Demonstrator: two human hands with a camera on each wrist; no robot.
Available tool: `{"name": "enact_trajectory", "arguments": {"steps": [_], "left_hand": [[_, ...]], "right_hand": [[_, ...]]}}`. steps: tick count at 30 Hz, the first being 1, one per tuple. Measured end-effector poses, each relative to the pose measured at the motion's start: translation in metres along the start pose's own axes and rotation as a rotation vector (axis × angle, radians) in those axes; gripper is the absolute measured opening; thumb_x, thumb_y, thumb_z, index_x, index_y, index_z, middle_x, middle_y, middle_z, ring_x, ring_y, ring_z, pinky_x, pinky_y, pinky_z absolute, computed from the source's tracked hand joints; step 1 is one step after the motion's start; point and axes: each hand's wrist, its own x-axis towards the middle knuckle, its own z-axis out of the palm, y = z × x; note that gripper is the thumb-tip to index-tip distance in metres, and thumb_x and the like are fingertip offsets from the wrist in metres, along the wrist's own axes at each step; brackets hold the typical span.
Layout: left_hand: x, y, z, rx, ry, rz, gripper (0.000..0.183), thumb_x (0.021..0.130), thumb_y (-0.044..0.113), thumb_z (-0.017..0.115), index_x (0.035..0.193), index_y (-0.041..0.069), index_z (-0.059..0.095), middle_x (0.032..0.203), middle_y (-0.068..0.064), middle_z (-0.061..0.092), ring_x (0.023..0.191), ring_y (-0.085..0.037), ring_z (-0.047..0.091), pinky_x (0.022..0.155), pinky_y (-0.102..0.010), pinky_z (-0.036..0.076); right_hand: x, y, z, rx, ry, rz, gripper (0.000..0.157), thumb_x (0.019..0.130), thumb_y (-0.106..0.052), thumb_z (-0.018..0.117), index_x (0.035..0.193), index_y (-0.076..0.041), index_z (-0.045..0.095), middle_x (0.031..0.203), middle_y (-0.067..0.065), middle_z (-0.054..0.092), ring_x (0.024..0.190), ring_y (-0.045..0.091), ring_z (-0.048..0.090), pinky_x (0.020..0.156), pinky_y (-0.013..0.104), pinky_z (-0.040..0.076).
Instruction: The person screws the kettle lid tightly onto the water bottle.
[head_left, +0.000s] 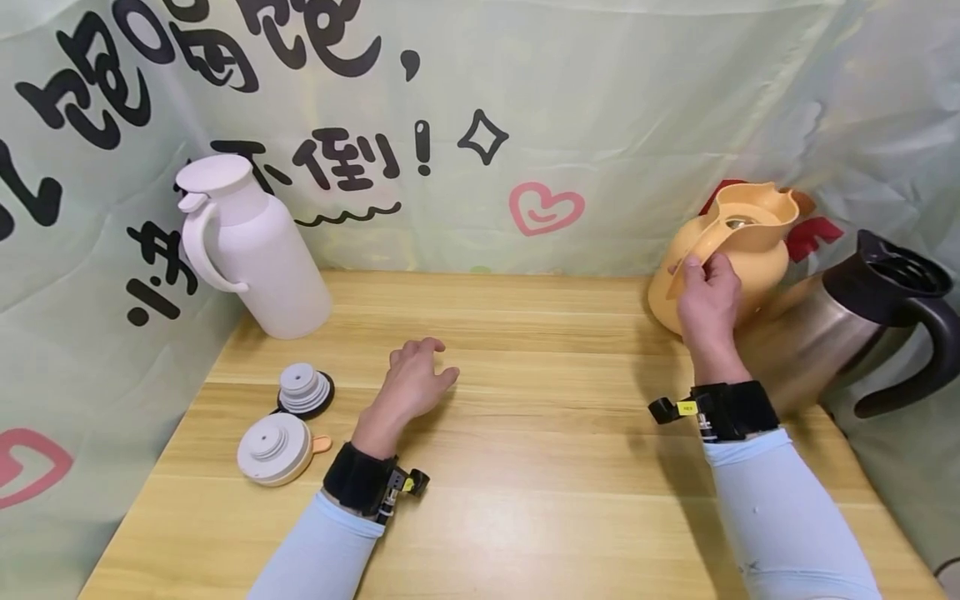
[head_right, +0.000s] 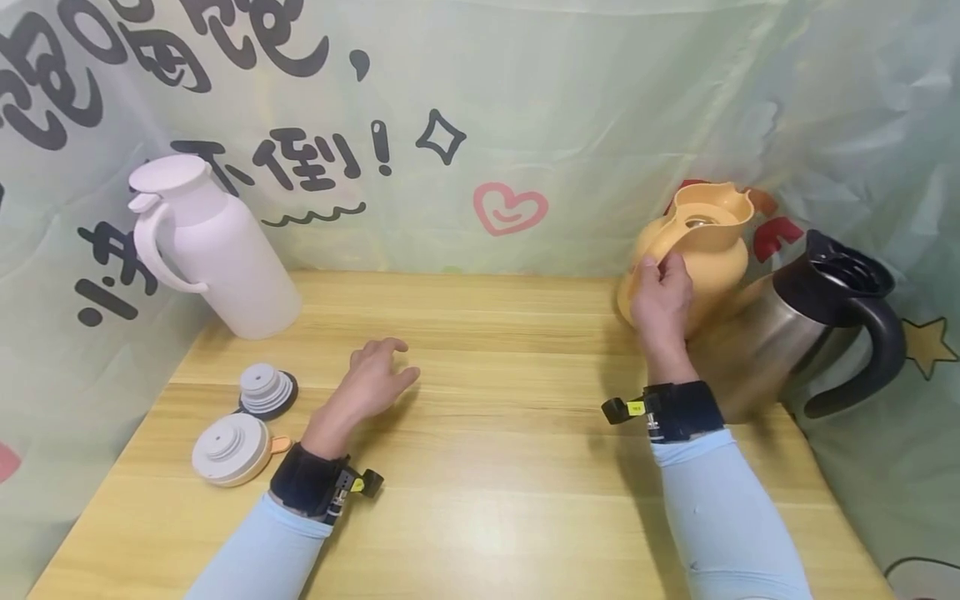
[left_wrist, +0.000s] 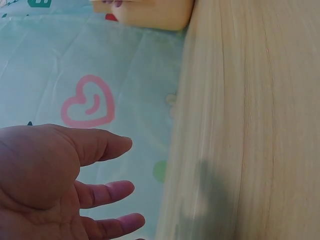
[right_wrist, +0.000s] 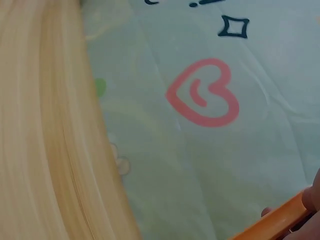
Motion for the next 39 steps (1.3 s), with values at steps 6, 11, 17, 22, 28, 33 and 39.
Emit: {"name": "enact_trajectory", "arguments": {"steps": [6,11,17,22,28,33,39], "left_hand": [[0.000,0.000,0.001,0.002,-0.001,0.007,0.051,0.092,0.040,0.060,0.134,0.013,0.047,0.142,-0.021,0.039,0.128,-0.040,0.030,0.100,-0.056,0.038],[0.001,0.000,0.001,-0.007,0.004,0.017,0.051,0.092,0.041,0.060,0.134,0.014,0.047,0.142,-0.020,0.039,0.129,-0.040,0.030,0.099,-0.056,0.039],[0.000,0.005,0.001,-0.026,0.008,0.029,0.049,0.092,0.041,0.060,0.133,0.016,0.049,0.142,-0.018,0.040,0.128,-0.037,0.032,0.099,-0.054,0.040],[-0.001,0.008,0.003,-0.035,0.010,0.050,0.046,0.093,0.039,0.060,0.131,0.016,0.050,0.142,-0.015,0.041,0.125,-0.034,0.034,0.098,-0.052,0.040],[-0.001,0.010,0.005,-0.051,0.023,0.069,0.044,0.093,0.037,0.061,0.130,0.015,0.052,0.140,-0.014,0.044,0.125,-0.034,0.036,0.098,-0.052,0.041],[-0.004,0.019,0.007,-0.099,0.056,0.122,0.039,0.095,0.035,0.059,0.127,0.014,0.055,0.135,-0.011,0.051,0.124,-0.031,0.041,0.099,-0.049,0.041],[-0.008,0.035,0.012,-0.211,0.127,0.245,0.029,0.100,0.036,0.051,0.118,0.016,0.060,0.123,-0.003,0.059,0.117,-0.020,0.051,0.097,-0.043,0.045]], "right_hand": [[-0.014,-0.006,0.007,0.090,-0.047,-0.003,0.036,0.103,-0.032,0.040,0.117,-0.002,0.055,0.102,0.008,0.064,0.110,0.020,0.056,0.095,0.029,0.041],[-0.035,-0.014,0.017,0.079,-0.079,-0.026,0.038,0.103,-0.033,0.040,0.117,-0.002,0.056,0.106,0.012,0.065,0.110,0.019,0.057,0.096,0.032,0.044],[-0.061,-0.024,0.029,0.095,-0.128,-0.106,0.038,0.102,-0.035,0.044,0.114,0.000,0.057,0.106,0.016,0.066,0.107,0.017,0.058,0.092,0.031,0.045],[-0.077,-0.029,0.035,0.143,-0.182,-0.129,0.039,0.101,-0.035,0.046,0.113,0.001,0.057,0.105,0.019,0.066,0.105,0.019,0.058,0.089,0.030,0.046],[-0.094,-0.033,0.040,0.152,-0.230,-0.133,0.040,0.100,-0.038,0.047,0.112,-0.002,0.058,0.104,0.018,0.067,0.101,0.018,0.060,0.083,0.029,0.045],[-0.108,-0.039,0.047,0.161,-0.297,-0.140,0.039,0.100,-0.037,0.048,0.113,-0.003,0.058,0.105,0.017,0.067,0.100,0.018,0.059,0.081,0.030,0.045],[-0.126,-0.048,0.059,0.174,-0.381,-0.165,0.036,0.100,-0.035,0.049,0.115,-0.003,0.058,0.106,0.014,0.068,0.102,0.017,0.061,0.088,0.032,0.048]]}}
